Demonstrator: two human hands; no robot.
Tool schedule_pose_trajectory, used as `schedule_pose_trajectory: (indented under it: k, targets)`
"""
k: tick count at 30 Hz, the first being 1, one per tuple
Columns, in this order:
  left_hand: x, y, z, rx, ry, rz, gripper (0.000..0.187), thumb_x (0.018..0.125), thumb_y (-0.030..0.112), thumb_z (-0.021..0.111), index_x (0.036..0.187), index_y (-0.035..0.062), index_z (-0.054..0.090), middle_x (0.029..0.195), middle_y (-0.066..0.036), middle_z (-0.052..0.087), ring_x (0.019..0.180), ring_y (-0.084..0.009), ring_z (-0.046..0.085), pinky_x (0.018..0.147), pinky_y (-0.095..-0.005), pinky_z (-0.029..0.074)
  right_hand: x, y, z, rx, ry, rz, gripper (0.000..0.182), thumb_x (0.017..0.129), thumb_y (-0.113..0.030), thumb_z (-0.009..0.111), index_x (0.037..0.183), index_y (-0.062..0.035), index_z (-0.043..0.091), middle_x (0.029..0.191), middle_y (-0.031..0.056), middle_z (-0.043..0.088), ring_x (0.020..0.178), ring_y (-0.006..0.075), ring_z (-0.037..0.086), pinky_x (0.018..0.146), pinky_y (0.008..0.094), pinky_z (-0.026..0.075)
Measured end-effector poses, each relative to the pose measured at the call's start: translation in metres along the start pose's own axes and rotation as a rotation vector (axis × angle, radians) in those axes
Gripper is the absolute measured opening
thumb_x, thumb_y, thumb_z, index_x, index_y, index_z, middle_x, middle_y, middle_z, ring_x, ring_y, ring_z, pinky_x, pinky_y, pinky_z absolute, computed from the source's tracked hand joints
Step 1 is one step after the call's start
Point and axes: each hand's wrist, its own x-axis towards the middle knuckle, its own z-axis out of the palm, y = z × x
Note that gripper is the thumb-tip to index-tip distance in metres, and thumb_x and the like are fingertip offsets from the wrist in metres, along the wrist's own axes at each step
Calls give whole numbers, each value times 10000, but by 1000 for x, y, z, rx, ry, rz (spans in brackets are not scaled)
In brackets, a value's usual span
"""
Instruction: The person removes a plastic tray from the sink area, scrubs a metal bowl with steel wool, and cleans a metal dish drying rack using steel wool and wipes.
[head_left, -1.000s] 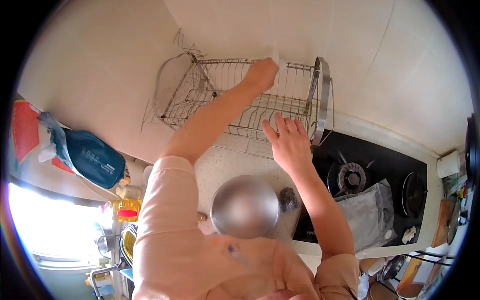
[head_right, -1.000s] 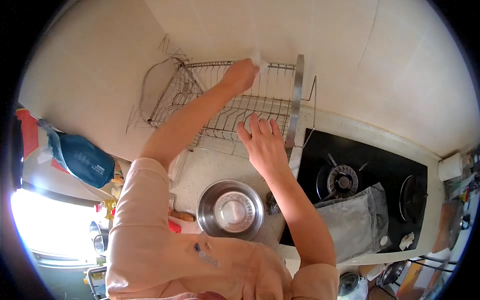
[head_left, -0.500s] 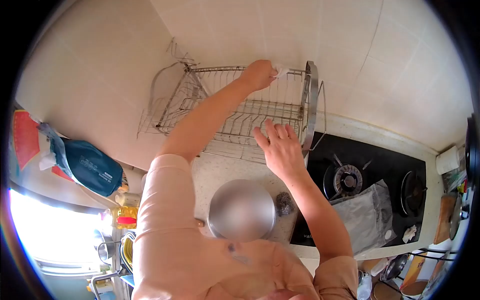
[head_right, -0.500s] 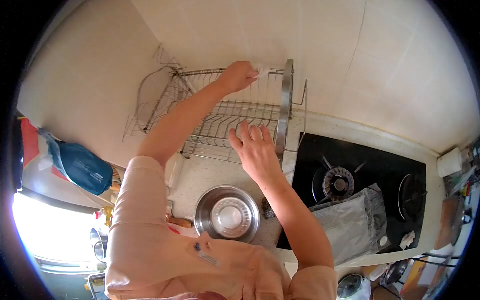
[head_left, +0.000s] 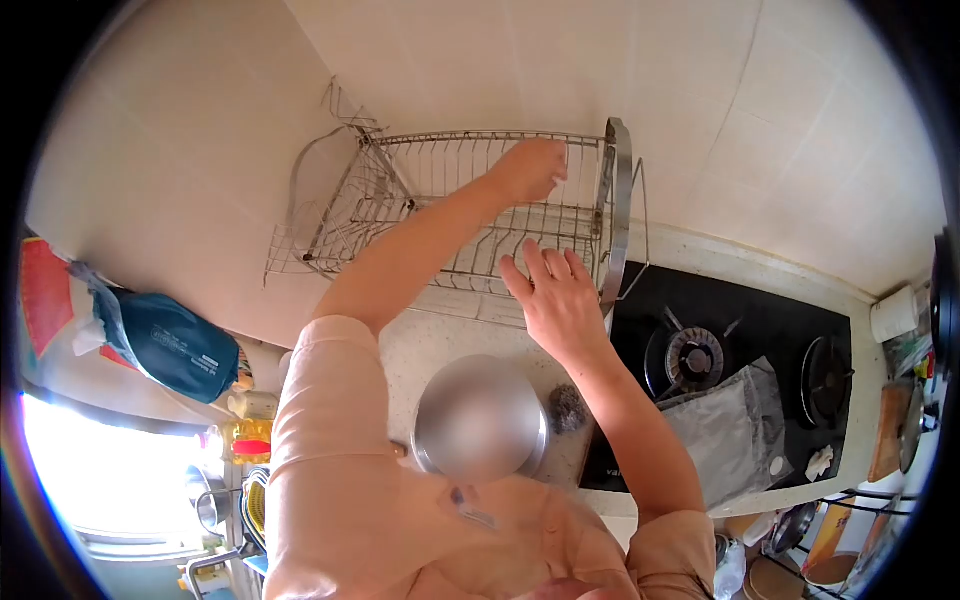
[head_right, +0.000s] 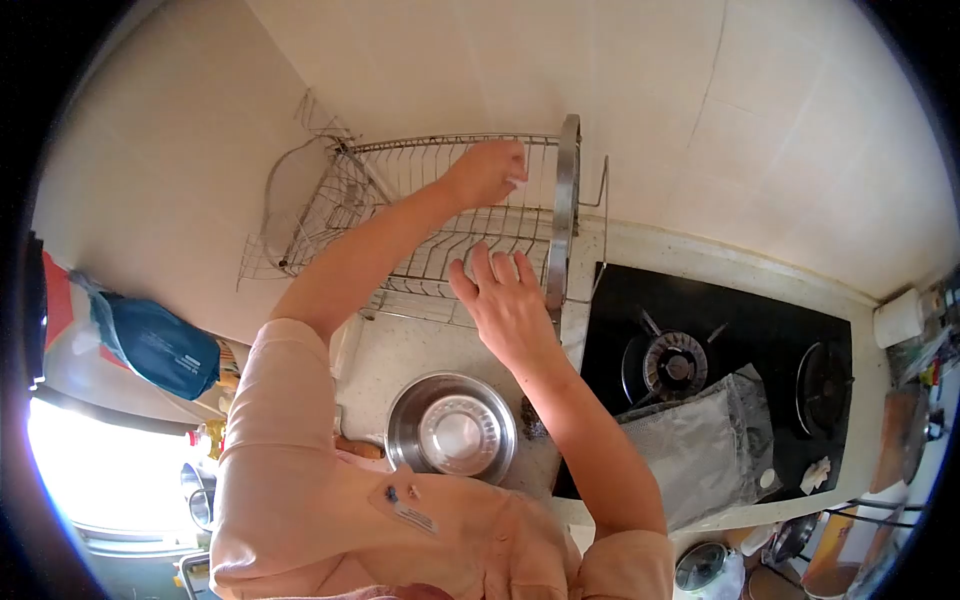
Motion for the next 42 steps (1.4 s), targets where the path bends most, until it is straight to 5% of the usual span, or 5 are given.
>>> schedule_pose_trajectory:
  k: [10, 19, 25, 31, 42]
  targets:
    - [19, -8, -24, -63, 278, -240, 111, 714, 55, 642, 820, 67, 670, 809, -94, 590, 758, -276, 583, 666, -357, 474, -2, 1, -1, 14, -2, -2, 365, 685, -83, 585, 1047, -105, 553, 1066, 76, 518, 892, 214, 519, 827, 384, 457]
    - [-12, -3, -19, -116, -225, 83, 104, 744, 130, 644, 827, 70, 663, 776, -116, 580, 738, -287, 576, 658, -371, 471, 2, 2, -1, 20, -30, 6, 359, 692, -76, 579, 1048, -116, 550, 1058, 70, 532, 881, 212, 521, 831, 385, 454]
    - [43, -17, 3, -182, 269, -260, 100, 740, 147, 645, 805, 75, 668, 759, -123, 577, 720, -295, 573, 654, -384, 463, 2, -1, 0, 11, -4, 3, 347, 699, -79, 577, 1043, -115, 550, 1063, 65, 532, 887, 208, 524, 824, 378, 457]
    - [1, 12, 9, 26, -301, 115, 104, 741, 153, 646, 783, 60, 662, 781, -116, 576, 749, -294, 573, 654, -393, 459, 1, -2, 0, 5, -22, 11, 336, 705, -84, 590, 1037, -117, 550, 1053, 56, 532, 885, 201, 526, 825, 373, 455]
    - [-18, 15, 3, -143, -210, 151, 130, 769, 107, 610, 888, 71, 646, 860, -103, 585, 789, -297, 575, 680, -375, 465, 0, 0, 0, 34, -22, 22, 357, 701, -71, 587, 1051, -124, 548, 1057, 46, 529, 893, 198, 524, 848, 384, 448]
